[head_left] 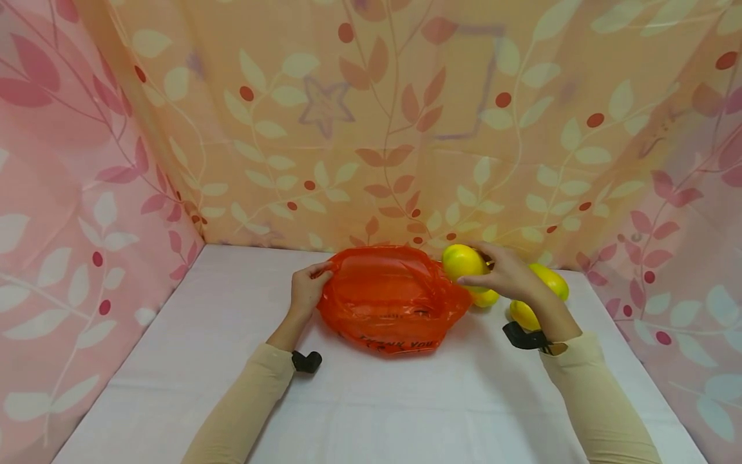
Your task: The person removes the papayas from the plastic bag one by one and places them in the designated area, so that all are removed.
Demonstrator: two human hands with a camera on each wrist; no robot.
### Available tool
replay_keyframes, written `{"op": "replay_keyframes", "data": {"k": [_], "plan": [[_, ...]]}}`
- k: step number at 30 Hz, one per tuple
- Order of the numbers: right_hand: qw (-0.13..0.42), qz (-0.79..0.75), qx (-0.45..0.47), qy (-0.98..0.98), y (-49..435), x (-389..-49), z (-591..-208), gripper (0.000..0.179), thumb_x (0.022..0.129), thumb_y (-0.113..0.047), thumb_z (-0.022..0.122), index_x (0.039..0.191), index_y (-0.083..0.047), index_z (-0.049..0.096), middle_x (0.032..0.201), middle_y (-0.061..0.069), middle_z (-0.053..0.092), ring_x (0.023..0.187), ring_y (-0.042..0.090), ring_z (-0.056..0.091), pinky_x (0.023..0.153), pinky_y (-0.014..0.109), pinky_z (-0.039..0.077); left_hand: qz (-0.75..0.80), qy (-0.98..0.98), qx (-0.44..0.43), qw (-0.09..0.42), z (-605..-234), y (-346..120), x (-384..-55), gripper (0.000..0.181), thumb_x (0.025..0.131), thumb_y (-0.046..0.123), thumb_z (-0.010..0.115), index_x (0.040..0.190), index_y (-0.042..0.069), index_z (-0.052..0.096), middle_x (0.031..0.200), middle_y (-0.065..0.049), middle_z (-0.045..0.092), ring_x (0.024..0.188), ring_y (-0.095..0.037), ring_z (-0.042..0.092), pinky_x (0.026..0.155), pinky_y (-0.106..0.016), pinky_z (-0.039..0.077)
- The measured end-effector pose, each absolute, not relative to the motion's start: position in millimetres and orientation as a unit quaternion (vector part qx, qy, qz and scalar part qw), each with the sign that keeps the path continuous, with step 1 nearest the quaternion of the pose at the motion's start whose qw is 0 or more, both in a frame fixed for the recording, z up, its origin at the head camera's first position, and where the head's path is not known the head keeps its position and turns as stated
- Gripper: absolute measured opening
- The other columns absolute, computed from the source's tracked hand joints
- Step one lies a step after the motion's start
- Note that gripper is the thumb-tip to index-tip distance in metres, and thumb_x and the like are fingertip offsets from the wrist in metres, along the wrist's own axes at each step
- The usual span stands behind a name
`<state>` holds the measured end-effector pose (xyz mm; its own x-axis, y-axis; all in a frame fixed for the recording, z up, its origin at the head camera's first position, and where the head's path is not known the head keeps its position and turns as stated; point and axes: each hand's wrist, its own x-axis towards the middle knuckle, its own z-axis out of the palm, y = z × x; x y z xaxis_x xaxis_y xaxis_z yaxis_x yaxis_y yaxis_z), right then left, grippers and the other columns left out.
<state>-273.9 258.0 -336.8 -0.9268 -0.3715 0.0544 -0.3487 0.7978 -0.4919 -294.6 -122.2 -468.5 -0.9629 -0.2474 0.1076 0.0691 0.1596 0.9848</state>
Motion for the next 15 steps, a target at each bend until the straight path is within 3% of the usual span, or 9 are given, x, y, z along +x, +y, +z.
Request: {"op": "replay_keyframes", "data": {"k": [15], "plan": [[0.008,-0.255,-0.189,0.948,264.3,-268.6,-336.0,0.079,0.078,-0.053,0.075,0.141,-0.013,0.048,0.119,0.01,0.063,0.102,0.028,0.058,0.086,0.044,0.052,-0.649,-0.749,0.063,0.118,-468.4,-123.2,-294.3,0.024,0.089,0.012,0.067,0.111,0.003,0.074,0.114,-0.017,0.071,0.111,-0.025,0.062,0.075,-0.009,0.048]]}}
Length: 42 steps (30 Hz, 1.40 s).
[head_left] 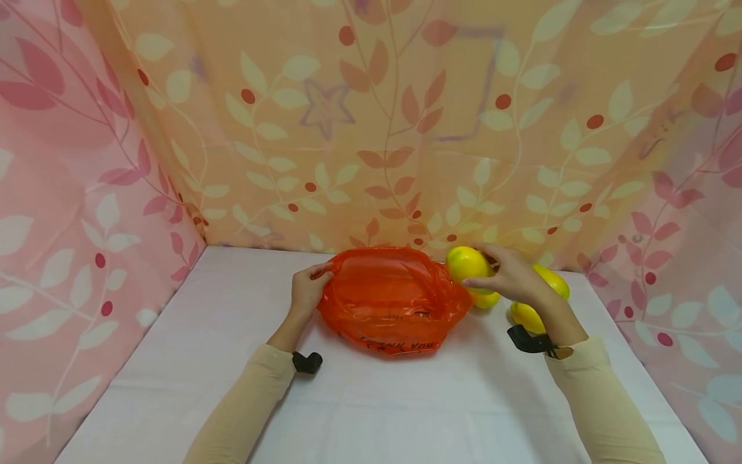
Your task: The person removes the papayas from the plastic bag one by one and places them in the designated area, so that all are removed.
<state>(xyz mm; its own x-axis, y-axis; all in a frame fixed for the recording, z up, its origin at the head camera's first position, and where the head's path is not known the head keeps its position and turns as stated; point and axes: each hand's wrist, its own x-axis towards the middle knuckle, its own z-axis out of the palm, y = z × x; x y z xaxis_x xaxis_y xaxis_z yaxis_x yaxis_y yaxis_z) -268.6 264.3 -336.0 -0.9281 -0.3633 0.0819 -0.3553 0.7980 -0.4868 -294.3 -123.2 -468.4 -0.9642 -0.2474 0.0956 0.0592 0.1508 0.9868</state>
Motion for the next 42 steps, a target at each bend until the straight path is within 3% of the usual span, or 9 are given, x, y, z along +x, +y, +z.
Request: {"op": "replay_keyframes", "data": {"k": [18,26,42], "plan": [[0.006,-0.262,-0.166,0.951,289,-255,-353,0.081,0.08,-0.05,0.075,0.145,-0.01,0.045,0.128,0.013,0.058,0.103,0.029,0.055,0.084,0.04,0.049,-0.645,-0.75,0.076,0.125,-469,-130,-299,0.025,0.089,0.012,0.068,0.111,0.003,0.074,0.115,-0.018,0.071,0.106,-0.023,0.061,0.068,-0.009,0.046],[0.023,-0.258,-0.136,0.956,296,-246,-359,0.086,0.081,-0.051,0.074,0.146,-0.005,0.042,0.132,0.019,0.054,0.106,0.032,0.053,0.089,0.048,0.05,-0.647,-0.749,0.086,0.113,-466,-138,-302,0.027,0.091,0.012,0.066,0.116,0.003,0.071,0.12,-0.017,0.069,0.115,-0.024,0.06,0.076,-0.008,0.049],[0.019,-0.225,-0.142,0.964,307,-245,-383,0.084,0.078,-0.051,0.076,0.137,0.002,0.049,0.128,0.023,0.059,0.103,0.033,0.055,0.091,0.056,0.046,-0.654,-0.742,0.091,0.118,-470,-139,-302,0.026,0.09,0.011,0.067,0.114,0.002,0.072,0.118,-0.019,0.069,0.112,-0.023,0.061,0.075,-0.008,0.049]]}}
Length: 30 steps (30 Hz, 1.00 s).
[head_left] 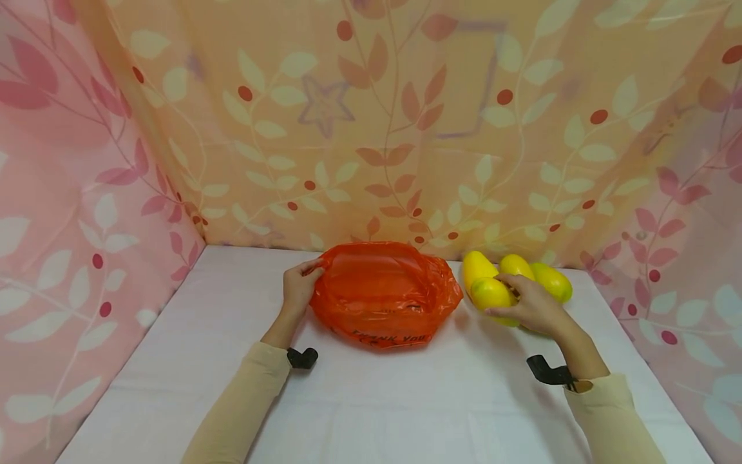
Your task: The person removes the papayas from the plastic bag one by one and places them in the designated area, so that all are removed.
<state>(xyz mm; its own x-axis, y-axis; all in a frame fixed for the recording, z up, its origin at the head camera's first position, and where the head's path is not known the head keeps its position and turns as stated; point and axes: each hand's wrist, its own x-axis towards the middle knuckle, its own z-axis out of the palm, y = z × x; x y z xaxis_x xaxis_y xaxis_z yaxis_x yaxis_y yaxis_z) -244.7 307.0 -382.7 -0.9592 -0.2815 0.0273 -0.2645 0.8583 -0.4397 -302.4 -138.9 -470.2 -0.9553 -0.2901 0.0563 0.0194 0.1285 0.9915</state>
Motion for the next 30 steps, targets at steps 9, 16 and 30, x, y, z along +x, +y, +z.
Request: {"op": "replay_keyframes", "data": {"k": [9,16,30], "plan": [[0.018,-0.201,-0.121,0.972,308,-240,-390,0.082,0.078,-0.048,0.078,0.134,0.004,0.051,0.123,0.025,0.061,0.098,0.034,0.057,0.091,0.057,0.047,-0.656,-0.738,0.093,0.125,-474,-138,-302,0.024,0.089,0.01,0.068,0.111,0.003,0.074,0.112,-0.016,0.072,0.107,-0.019,0.062,0.079,-0.015,0.052],[0.024,-0.189,-0.09,0.978,309,-237,-400,0.089,0.076,-0.052,0.077,0.137,0.006,0.048,0.125,0.029,0.058,0.102,0.038,0.055,0.093,0.06,0.046,-0.652,-0.743,0.088,0.122,-470,-138,-301,0.025,0.09,0.009,0.067,0.113,0.002,0.073,0.115,-0.02,0.07,0.111,-0.023,0.061,0.072,-0.006,0.047],[0.025,-0.143,-0.065,0.987,314,-232,-421,0.085,0.077,-0.048,0.077,0.136,0.006,0.049,0.126,0.033,0.055,0.108,0.047,0.053,0.096,0.066,0.04,-0.646,-0.75,0.079,0.119,-473,-136,-303,0.025,0.09,0.011,0.067,0.113,0.002,0.073,0.118,-0.019,0.069,0.114,-0.024,0.06,0.075,-0.008,0.047]]}}
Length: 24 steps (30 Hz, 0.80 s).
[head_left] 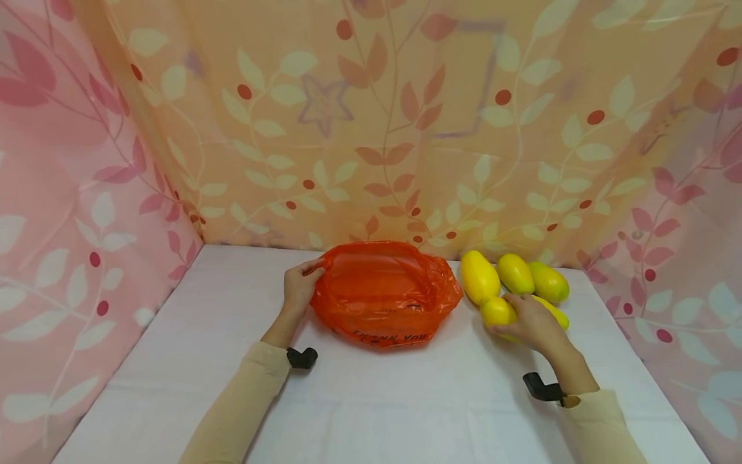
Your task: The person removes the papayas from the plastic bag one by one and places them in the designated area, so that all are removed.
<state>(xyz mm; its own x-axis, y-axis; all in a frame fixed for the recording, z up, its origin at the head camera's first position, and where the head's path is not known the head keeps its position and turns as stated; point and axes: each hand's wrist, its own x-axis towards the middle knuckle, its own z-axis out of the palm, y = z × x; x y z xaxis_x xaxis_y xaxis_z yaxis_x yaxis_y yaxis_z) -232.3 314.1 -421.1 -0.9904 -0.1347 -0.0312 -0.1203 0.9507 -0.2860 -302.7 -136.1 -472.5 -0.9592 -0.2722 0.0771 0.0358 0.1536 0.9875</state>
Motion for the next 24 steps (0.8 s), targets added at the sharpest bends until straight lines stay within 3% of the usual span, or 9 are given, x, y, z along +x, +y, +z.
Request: {"op": "replay_keyframes", "data": {"k": [7,14,24], "plan": [[0.031,-0.128,-0.046,0.99,312,-232,-426,0.087,0.075,-0.049,0.078,0.135,0.006,0.049,0.123,0.034,0.05,0.102,0.045,0.053,0.092,0.066,0.043,-0.649,-0.747,0.077,0.122,-473,-136,-304,0.025,0.089,0.011,0.067,0.111,0.003,0.073,0.115,-0.018,0.071,0.108,-0.023,0.061,0.073,-0.007,0.047],[0.031,-0.116,-0.038,0.992,314,-231,-432,0.085,0.073,-0.044,0.082,0.132,0.009,0.05,0.118,0.035,0.05,0.097,0.043,0.053,0.09,0.063,0.045,-0.649,-0.748,0.078,0.115,-472,-137,-304,0.025,0.091,0.012,0.066,0.113,0.004,0.073,0.117,-0.017,0.07,0.113,-0.023,0.06,0.075,-0.007,0.047],[0.016,-0.112,-0.039,0.993,314,-229,-435,0.084,0.073,-0.039,0.083,0.133,0.008,0.049,0.116,0.034,0.05,0.099,0.046,0.05,0.091,0.064,0.045,-0.654,-0.744,0.077,0.116,-469,-136,-302,0.025,0.091,0.011,0.066,0.114,0.003,0.072,0.116,-0.018,0.07,0.111,-0.023,0.062,0.074,-0.007,0.048]]}}
